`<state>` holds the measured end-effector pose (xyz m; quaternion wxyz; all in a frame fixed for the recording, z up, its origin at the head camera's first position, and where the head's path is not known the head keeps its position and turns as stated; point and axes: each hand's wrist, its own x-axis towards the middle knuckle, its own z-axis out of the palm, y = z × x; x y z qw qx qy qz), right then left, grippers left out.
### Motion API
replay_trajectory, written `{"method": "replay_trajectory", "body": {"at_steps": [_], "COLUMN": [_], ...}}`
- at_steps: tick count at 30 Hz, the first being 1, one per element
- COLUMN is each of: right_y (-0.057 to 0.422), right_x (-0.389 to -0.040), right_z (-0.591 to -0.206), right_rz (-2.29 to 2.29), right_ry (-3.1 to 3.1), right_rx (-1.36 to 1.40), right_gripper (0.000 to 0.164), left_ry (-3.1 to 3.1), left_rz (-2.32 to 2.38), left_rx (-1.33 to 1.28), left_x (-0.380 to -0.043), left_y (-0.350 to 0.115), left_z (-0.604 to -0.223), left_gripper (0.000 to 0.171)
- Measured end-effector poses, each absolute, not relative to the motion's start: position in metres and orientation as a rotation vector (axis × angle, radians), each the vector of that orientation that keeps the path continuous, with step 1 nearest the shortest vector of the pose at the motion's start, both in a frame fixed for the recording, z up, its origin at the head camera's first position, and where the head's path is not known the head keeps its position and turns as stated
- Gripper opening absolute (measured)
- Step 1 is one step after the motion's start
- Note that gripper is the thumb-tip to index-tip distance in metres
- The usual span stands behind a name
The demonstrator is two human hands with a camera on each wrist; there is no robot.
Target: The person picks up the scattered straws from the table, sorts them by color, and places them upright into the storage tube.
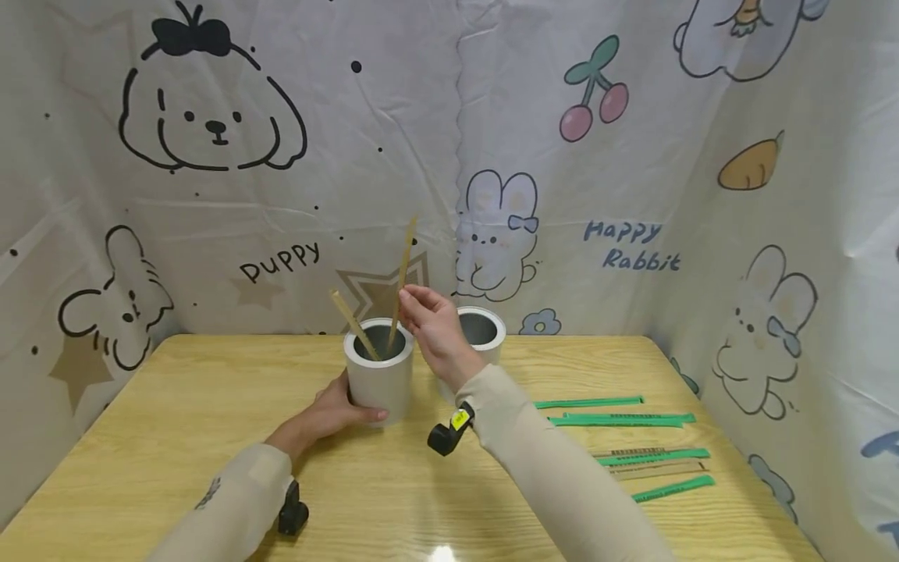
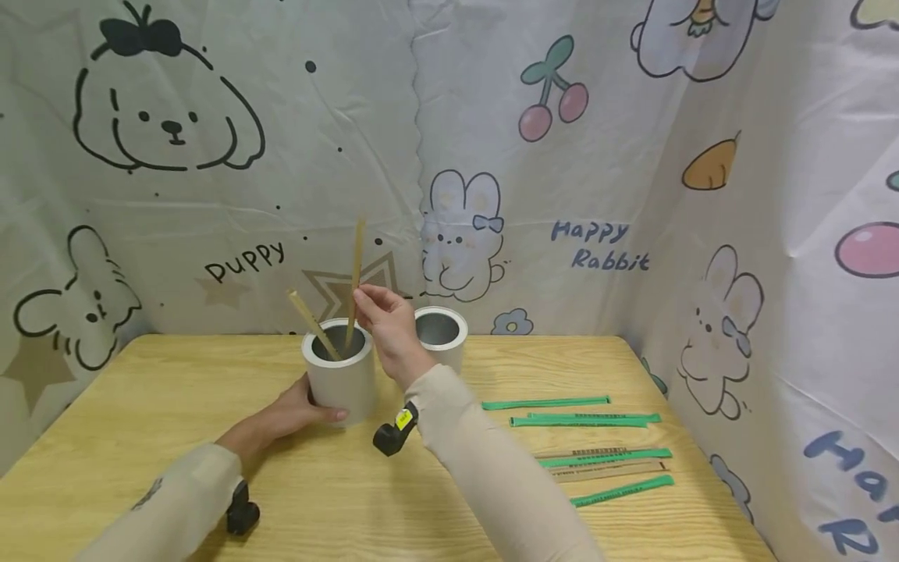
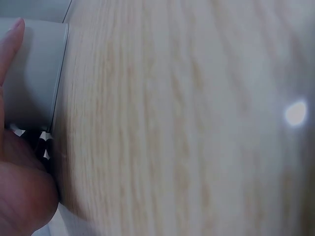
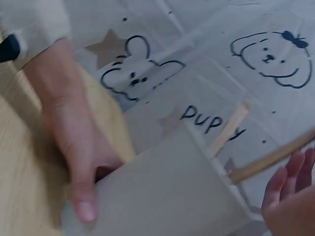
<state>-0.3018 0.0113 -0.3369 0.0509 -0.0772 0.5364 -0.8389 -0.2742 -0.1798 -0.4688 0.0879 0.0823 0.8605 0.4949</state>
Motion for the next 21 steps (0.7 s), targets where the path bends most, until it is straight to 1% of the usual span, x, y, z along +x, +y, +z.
{"method": "replay_trajectory", "body": {"at_steps": [2, 3, 7, 8, 15, 21], "right_y": [0.012, 0.013, 0.025, 0.029, 0.068, 0.113], "right_x": [-0.302, -0.302, -0.3, -0.299, -0.288, -0.282], "right_z": [-0.341, -0.342, -0.34, -0.338, -0.326, -0.327], "right_rz": [-2.526, -2.494, -2.348, -2.319, -2.083, -1.835], "right_ry": [1.718, 1.769, 1.955, 1.989, 2.213, 2.333], "right_rx": [-0.164, -0.136, -0.139, -0.15, -0.341, -0.492], "right_gripper": [0.01, 0.007, 0.027, 0.029, 0.029, 0.032], "left_ry": [2.573, 2.579, 2.568, 2.565, 2.577, 2.573], "left_rz": [1.459, 1.456, 1.46, 1.461, 1.448, 1.446], "left_rx": [0.246, 0.243, 0.236, 0.233, 0.243, 0.26], "left_x": [-0.276, -0.276, -0.277, -0.277, -0.276, -0.276], "left_y": [-0.178, -0.177, -0.176, -0.176, -0.179, -0.182], "left_z": [-0.469, -0.469, -0.469, -0.469, -0.47, -0.471], "left_gripper": [0.107, 0.106, 0.108, 0.109, 0.113, 0.113]}}
